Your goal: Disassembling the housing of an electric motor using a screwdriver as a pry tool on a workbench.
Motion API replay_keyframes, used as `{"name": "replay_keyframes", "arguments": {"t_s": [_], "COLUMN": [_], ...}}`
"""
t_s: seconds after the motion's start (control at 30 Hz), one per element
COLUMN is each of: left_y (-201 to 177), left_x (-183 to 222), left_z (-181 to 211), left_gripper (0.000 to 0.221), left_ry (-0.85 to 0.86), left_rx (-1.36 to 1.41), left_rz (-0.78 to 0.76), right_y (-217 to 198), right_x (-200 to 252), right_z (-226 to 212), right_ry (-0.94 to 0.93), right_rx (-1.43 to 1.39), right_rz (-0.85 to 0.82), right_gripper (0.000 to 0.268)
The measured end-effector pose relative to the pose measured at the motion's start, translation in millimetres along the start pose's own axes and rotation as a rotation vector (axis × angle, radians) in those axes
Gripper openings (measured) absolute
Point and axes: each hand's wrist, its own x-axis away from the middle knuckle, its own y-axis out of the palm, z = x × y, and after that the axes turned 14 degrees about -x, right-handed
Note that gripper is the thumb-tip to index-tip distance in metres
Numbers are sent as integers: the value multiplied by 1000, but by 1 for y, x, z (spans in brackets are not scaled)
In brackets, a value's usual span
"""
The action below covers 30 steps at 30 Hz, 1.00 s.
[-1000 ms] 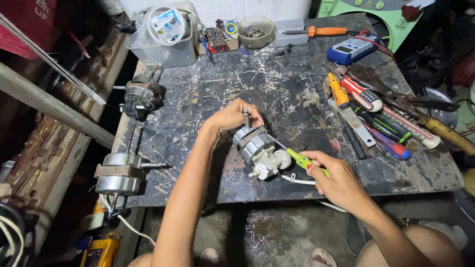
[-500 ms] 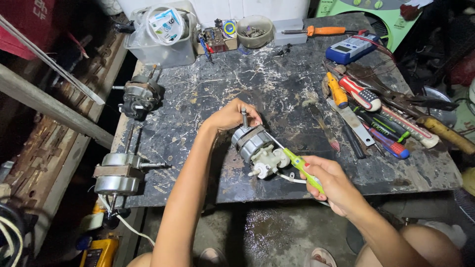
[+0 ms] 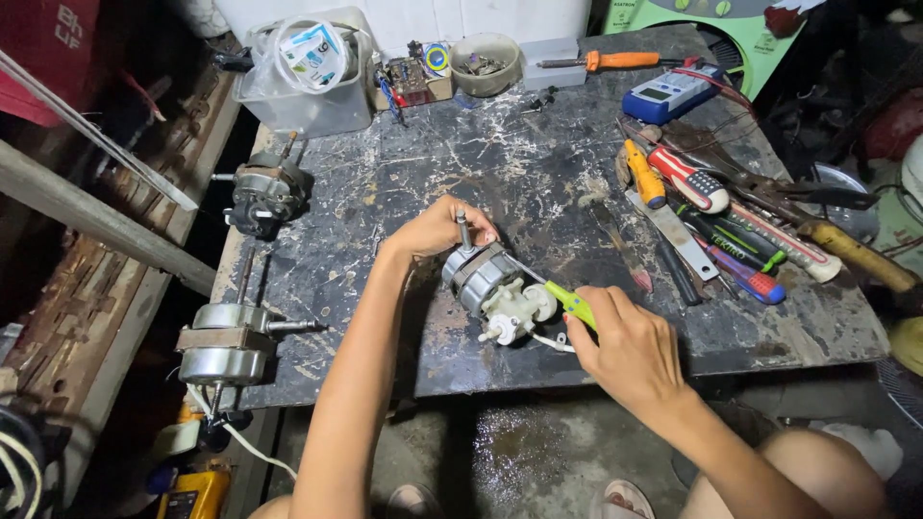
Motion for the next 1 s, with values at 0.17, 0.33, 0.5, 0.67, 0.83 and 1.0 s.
{"name": "replay_keyframes", "arguments": {"t_s": [0.17,0.33,0.5,0.67,0.83,1.0], "left_y": [1,-6,-9,-6,-6,-4], "left_x": [-5,0,8,8,8,9], "left_z": [-10,-11,-6,-11,-9,1], "left_gripper": [11,11,13,15,12,11], "left_ry": [-37,-54,-79,-110,-132,-155], "left_rx": [-17,-53,-115,-112,-108,-140], "left_rz": [32,89,154,172,209,227], "right_y": [-11,-6,2,-11,-27,-13], "right_x": [-18,-32,-50,-73,-95,-104], "right_z": [2,16,41,40,45,69], "right_ry": [147,12,-125,-21,-151,-367], "right_rx": [-63,-12,54,-54,-84,69], "right_rz": [-127,-124,-258,-372,-437,-275], "right_gripper": [29,27,20,22,25,25]}}
